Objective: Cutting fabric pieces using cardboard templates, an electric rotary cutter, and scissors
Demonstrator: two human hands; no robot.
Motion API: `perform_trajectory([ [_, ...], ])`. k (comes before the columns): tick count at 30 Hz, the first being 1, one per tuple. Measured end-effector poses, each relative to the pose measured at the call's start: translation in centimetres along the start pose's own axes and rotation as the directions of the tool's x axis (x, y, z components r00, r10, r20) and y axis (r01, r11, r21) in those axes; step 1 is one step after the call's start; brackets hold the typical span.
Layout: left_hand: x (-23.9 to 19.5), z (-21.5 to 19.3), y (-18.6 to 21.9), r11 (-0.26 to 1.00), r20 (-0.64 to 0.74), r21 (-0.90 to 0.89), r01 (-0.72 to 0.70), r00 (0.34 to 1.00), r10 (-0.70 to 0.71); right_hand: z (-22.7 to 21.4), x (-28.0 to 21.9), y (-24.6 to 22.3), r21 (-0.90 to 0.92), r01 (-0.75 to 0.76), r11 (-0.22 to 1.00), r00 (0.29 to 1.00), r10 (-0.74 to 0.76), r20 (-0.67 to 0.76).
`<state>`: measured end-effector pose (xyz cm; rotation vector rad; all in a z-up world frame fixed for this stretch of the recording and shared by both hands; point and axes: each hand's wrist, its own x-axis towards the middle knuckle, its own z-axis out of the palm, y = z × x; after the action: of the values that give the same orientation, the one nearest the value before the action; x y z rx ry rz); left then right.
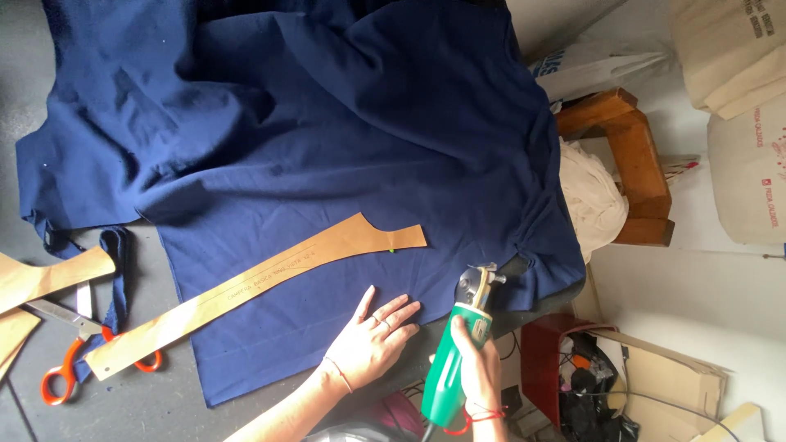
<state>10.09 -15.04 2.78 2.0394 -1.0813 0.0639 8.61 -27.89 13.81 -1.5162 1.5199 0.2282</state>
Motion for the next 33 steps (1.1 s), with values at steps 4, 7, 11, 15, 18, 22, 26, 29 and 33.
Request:
perform_trajectory([
  [4,0.0,-0.1,-0.1,1.000,-0.010,-0.017,0.002,1.000,-0.002,0.5,0.8,-0.3,0.079,0.002,0.997,1.000,-0.002,-0.008],
  [7,-0.2,0.1,-0.2,1.000,-0.030,-0.011,0.000,1.000,0.000,0.5,0.8,-1.1,0.109,0.010,0.994,0.999,-0.005,-0.046],
  [11,-0.1,-0.3,0.0,1.000,-0.039,-0.008,-0.008,0.999,0.008,0.0,2.2,-1.1,0.053,0.006,0.999,0.996,-0.001,-0.086],
  [15,0.1,-0.7,0.1,1.000,-0.073,-0.003,-0.008,0.997,0.008,-0.8,4.5,-0.7,0.219,0.015,0.976,0.998,0.001,-0.069],
  [18,0.0,-0.7,0.3,1.000,-0.078,0.008,-0.007,0.997,0.008,-2.1,4.8,-1.3,0.193,0.013,0.981,1.000,-0.007,-0.031],
  [22,0.2,-0.4,0.4,1.000,-0.091,0.017,0.014,0.996,-0.012,-5.6,6.5,-1.6,0.024,0.053,0.998,0.991,-0.056,0.122],
  [26,0.9,0.0,1.6,0.996,-0.115,0.036,0.083,0.990,-0.079,-8.2,6.8,-4.0,-0.362,0.061,0.930,0.985,0.003,0.175],
  [29,2.7,1.0,2.6,0.980,-0.173,0.107,0.168,0.974,-0.148,-9.0,8.8,-5.0,-0.469,0.160,0.869,0.965,-0.038,0.258],
  [33,6.0,2.2,4.5,0.986,-0.231,0.117,0.121,0.969,-0.091,-9.8,11.7,-5.1,-0.624,0.296,0.723,0.944,-0.123,0.306],
])
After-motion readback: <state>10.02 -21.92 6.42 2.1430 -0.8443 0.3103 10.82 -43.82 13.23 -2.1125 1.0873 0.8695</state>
